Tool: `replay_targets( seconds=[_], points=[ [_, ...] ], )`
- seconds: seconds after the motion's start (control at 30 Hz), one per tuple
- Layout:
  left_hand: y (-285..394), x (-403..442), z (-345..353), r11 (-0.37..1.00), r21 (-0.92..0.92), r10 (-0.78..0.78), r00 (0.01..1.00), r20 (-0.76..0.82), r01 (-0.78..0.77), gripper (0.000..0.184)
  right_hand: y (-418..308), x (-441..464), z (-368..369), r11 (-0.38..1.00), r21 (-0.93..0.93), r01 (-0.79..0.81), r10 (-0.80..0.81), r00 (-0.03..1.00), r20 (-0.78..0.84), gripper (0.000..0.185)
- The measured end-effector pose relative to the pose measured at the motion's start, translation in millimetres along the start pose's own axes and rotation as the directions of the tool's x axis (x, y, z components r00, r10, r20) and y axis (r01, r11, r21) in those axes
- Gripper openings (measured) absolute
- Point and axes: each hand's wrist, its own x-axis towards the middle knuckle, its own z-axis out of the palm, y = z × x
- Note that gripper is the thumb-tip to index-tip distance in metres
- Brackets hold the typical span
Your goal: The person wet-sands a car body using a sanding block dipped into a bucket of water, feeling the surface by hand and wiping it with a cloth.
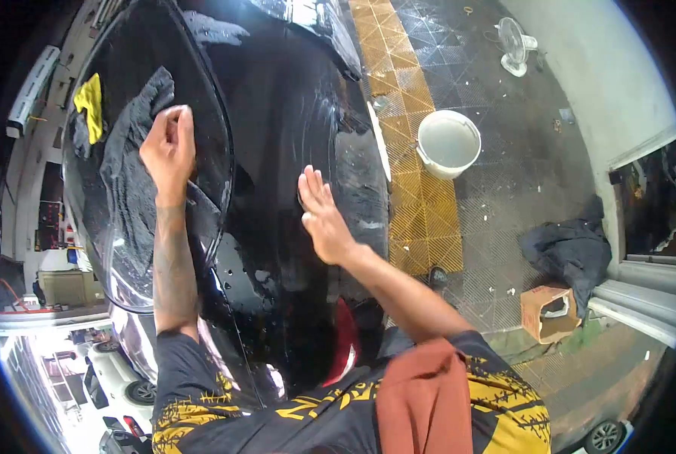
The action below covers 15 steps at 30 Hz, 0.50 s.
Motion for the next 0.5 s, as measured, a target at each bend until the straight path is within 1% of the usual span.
replay_targets(
  seconds=[0.03, 0.07, 0.1, 0.13, 0.17, 0.2, 0.23, 0.27, 0.3, 0.33, 0.37, 0.4, 0.47, 0.5],
  points=[
    [3.0, -2.9, -11.1, 0.998, -0.056, 0.028, 0.999, 0.020, -0.027, 0.013, 15.6, 18.5, -6.5, 0.999, -0.041, 0.020, -0.021, 1.000, -0.014, 0.069],
    [3.8, -0.4, -32.9, 0.985, -0.029, 0.170, 0.977, 0.131, -0.168, 0.027, 55.8, 51.3, 0.2, 0.998, 0.036, -0.042, 0.044, 0.998, -0.050, 0.067],
    [8.0, 6.6, -58.0, 0.940, 0.101, 0.297, 0.927, 0.229, -0.326, 0.044, 77.7, 84.1, -7.2, 0.996, -0.084, -0.034, 0.024, 0.994, -0.109, 0.065],
    [9.0, 14.2, -80.1, 0.854, 0.214, 0.389, 0.855, 0.344, -0.474, 0.061, 105.8, 114.1, -14.1, 0.996, -0.088, -0.012, 0.001, 0.991, -0.133, 0.062],
    [-1.5, 16.5, -92.1, 0.860, 0.284, 0.300, 0.869, 0.392, -0.425, 0.078, 128.7, 136.8, -8.2, 0.996, -0.033, -0.079, 0.073, 0.984, -0.165, 0.062],
    [-17.9, 16.4, -102.3, 0.855, 0.355, 0.206, 0.876, 0.437, -0.378, 0.095, 108.0, 134.4, -13.8, 0.990, -0.063, -0.124, 0.112, 0.979, -0.169, 0.062],
    [-45.1, 14.3, -105.7, 0.862, 0.358, 0.153, 0.858, 0.491, -0.359, 0.111, 89.3, 120.0, -8.1, 0.987, -0.091, -0.132, 0.112, 0.975, -0.192, 0.063],
    [-63.1, 7.3, -102.9, 0.857, 0.380, 0.103, 0.839, 0.534, -0.348, 0.112, 68.9, 100.3, -2.3, 0.983, -0.129, -0.133, 0.103, 0.970, -0.219, 0.064],
    [-70.6, 2.0, -97.2, 0.847, 0.393, 0.117, 0.848, 0.517, -0.357, 0.110, 41.8, 72.3, 3.7, 0.983, -0.158, -0.096, 0.061, 0.974, -0.216, 0.065],
    [-73.0, -1.0, -92.3, 0.838, 0.407, 0.131, 0.858, 0.497, -0.364, 0.109, 26.9, 44.7, 7.9, 0.992, -0.106, -0.073, 0.056, 0.986, -0.156, 0.068],
    [-71.8, 0.2, -89.3, 0.829, 0.424, 0.152, 0.876, 0.457, -0.365, 0.104, 14.3, 20.5, 11.0, 0.996, -0.071, -0.060, 0.050, 0.990, -0.129, 0.072],
    [-76.6, 1.6, -86.7, 0.822, 0.434, 0.150, 0.875, 0.460, -0.369, 0.104, 9.9, 6.0, 8.5, 0.997, -0.011, -0.077, 0.076, 0.994, -0.079, 0.073],
    [-82.9, -5.4, -87.4, 0.882, 0.391, 0.113, 0.924, 0.365, -0.262, 0.101, 31.4, 27.1, 8.6, 0.997, -0.068, 0.034, -0.046, 0.984, -0.174, 0.073],
    [-71.8, -2.7, -84.2, 0.833, 0.456, 0.175, 0.932, 0.318, -0.312, 0.091, 48.9, 50.9, 8.6, 0.990, -0.141, -0.008, -0.020, 0.981, -0.194, 0.071]
  ],
)
